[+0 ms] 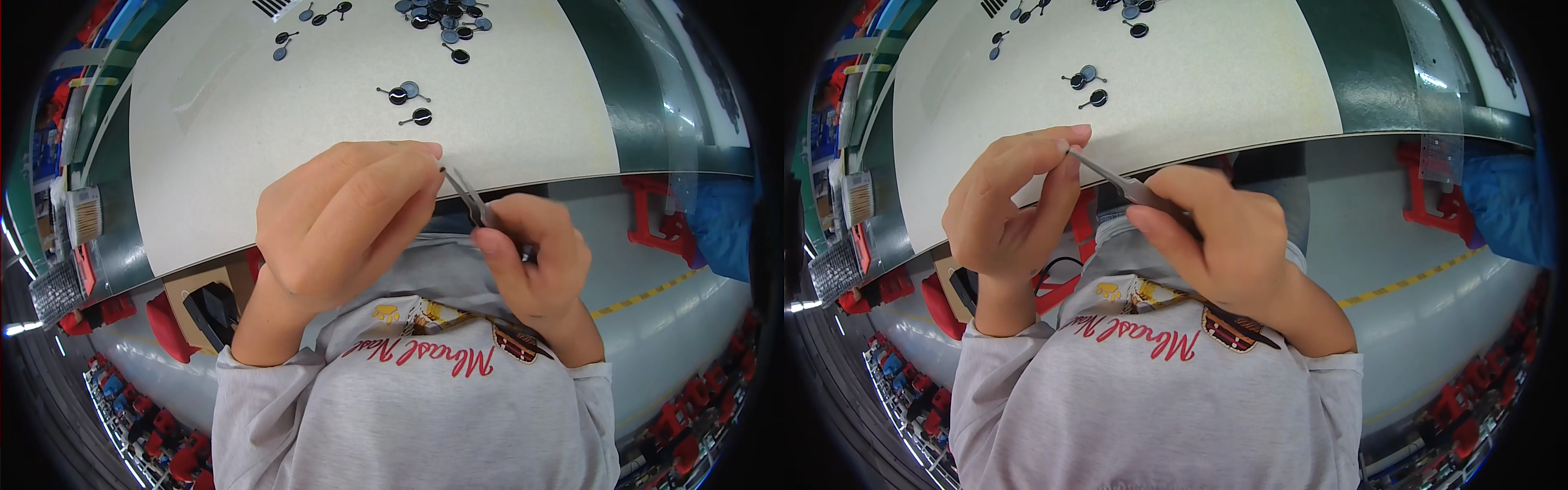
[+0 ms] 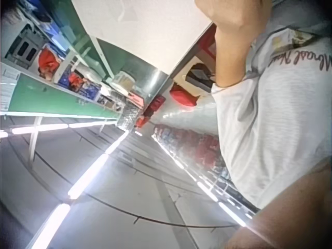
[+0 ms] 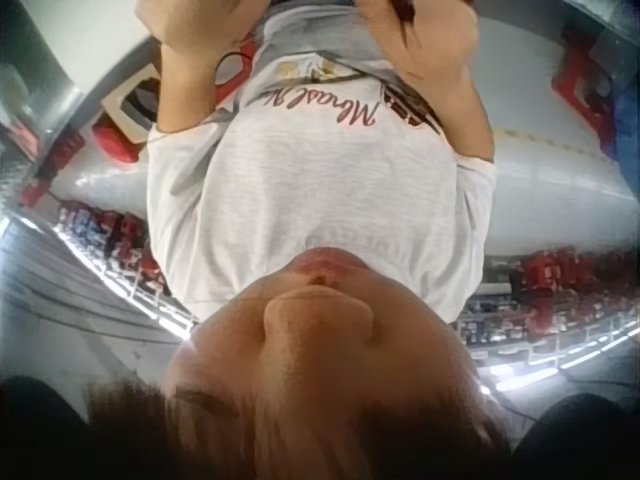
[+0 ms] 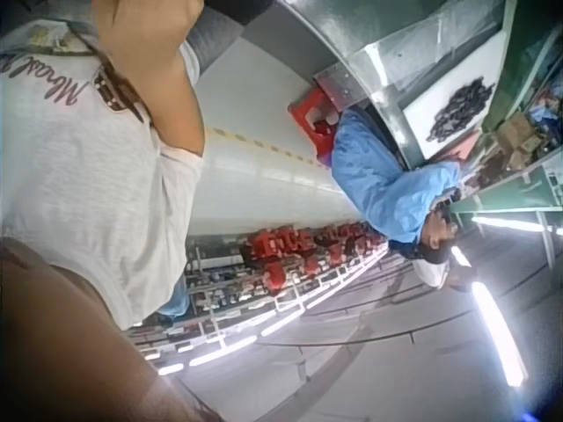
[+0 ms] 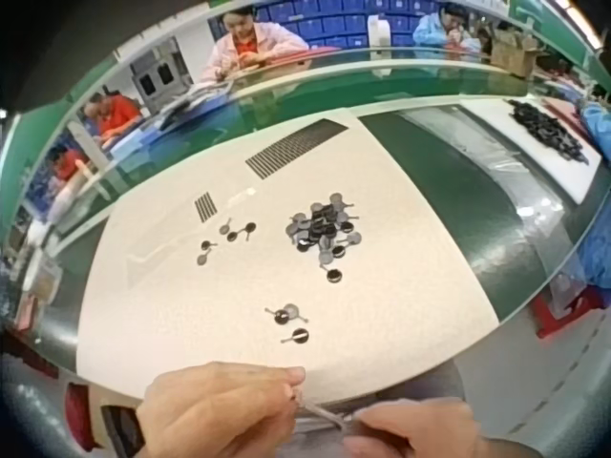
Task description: The recorder uses tweezers to pick up small electronic components and insert them into a connector strip.
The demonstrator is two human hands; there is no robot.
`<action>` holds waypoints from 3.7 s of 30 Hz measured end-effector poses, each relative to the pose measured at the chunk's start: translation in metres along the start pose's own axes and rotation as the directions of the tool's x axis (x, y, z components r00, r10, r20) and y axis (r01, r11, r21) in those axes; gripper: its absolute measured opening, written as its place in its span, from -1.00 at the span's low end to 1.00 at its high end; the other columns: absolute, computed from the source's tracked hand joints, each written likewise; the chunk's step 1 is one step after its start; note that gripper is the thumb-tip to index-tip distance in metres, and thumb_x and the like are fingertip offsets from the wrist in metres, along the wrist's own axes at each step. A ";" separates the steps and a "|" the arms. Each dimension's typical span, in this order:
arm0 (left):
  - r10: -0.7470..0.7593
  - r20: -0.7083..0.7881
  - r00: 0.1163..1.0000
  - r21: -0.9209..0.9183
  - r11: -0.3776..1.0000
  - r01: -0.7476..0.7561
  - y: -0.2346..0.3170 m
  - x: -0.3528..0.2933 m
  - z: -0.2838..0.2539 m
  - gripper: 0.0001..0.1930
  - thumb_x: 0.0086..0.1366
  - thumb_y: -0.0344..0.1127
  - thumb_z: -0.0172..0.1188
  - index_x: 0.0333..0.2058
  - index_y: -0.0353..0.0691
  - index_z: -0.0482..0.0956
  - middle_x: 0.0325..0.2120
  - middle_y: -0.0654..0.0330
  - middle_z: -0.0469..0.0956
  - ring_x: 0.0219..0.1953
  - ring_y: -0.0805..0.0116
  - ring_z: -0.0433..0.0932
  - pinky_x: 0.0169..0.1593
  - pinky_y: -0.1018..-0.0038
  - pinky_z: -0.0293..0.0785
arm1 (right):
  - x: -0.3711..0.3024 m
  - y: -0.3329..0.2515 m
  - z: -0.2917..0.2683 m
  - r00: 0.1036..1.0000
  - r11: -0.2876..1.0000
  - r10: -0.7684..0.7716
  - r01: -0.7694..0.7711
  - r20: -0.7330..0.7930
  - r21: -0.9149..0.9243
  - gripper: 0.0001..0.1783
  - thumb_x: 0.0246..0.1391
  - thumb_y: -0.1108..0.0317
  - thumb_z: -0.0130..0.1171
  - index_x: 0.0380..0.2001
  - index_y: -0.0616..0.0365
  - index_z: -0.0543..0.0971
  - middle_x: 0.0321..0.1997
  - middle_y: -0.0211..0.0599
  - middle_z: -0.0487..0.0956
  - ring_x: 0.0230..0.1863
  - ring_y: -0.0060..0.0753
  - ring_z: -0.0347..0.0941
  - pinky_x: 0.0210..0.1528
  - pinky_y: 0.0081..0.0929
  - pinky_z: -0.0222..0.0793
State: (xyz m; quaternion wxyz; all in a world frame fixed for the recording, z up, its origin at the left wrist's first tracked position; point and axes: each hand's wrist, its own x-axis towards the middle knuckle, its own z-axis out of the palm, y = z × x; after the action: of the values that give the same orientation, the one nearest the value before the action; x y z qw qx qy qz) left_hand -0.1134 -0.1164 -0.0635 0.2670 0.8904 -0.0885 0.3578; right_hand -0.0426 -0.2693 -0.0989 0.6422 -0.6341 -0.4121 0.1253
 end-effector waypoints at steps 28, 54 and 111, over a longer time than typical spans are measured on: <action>0.108 -0.006 0.994 -0.068 0.992 -0.108 0.005 0.010 -0.004 -0.76 -0.20 -0.74 0.08 -0.46 -0.41 0.35 -0.62 -0.05 0.47 -0.55 0.23 0.51 -0.52 0.56 0.43 | 0.002 -0.018 -0.017 0.997 0.984 -0.026 0.038 0.072 -0.172 -0.69 -0.03 0.23 -0.02 -0.43 0.30 0.25 -0.65 -0.27 0.41 -0.69 -0.62 0.28 -0.65 -0.77 0.20; 0.031 0.017 0.999 -0.071 0.997 -0.029 0.009 0.011 -0.002 -0.76 -0.18 -0.76 0.08 -0.46 -0.41 0.34 -0.60 -0.07 0.47 -0.51 0.23 0.52 -0.48 0.55 0.44 | -0.007 -0.025 -0.013 0.919 0.838 0.384 -0.389 0.094 0.383 -0.82 -0.16 0.47 0.11 -0.47 0.28 0.34 -0.69 -0.39 0.40 -0.75 -0.74 0.26 -0.76 -0.78 0.13; -0.259 0.308 0.915 0.334 0.930 0.151 -0.011 0.013 -0.019 -0.84 -0.10 -0.51 0.12 -0.44 -0.30 0.46 -0.62 0.18 0.34 -0.59 0.32 0.34 -0.53 0.54 0.26 | -0.009 -0.005 -0.011 0.986 0.955 -0.163 0.165 0.030 -0.248 -0.80 -0.19 0.42 0.14 -0.50 0.30 0.38 -0.67 -0.32 0.43 -0.75 -0.60 0.31 -0.70 -0.75 0.21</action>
State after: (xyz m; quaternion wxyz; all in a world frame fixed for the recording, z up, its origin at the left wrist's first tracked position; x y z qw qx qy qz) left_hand -0.1117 -0.0962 -0.0476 0.1438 0.9740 0.0166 0.1741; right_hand -0.0424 -0.2843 -0.0961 0.5638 -0.6727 -0.4786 0.0216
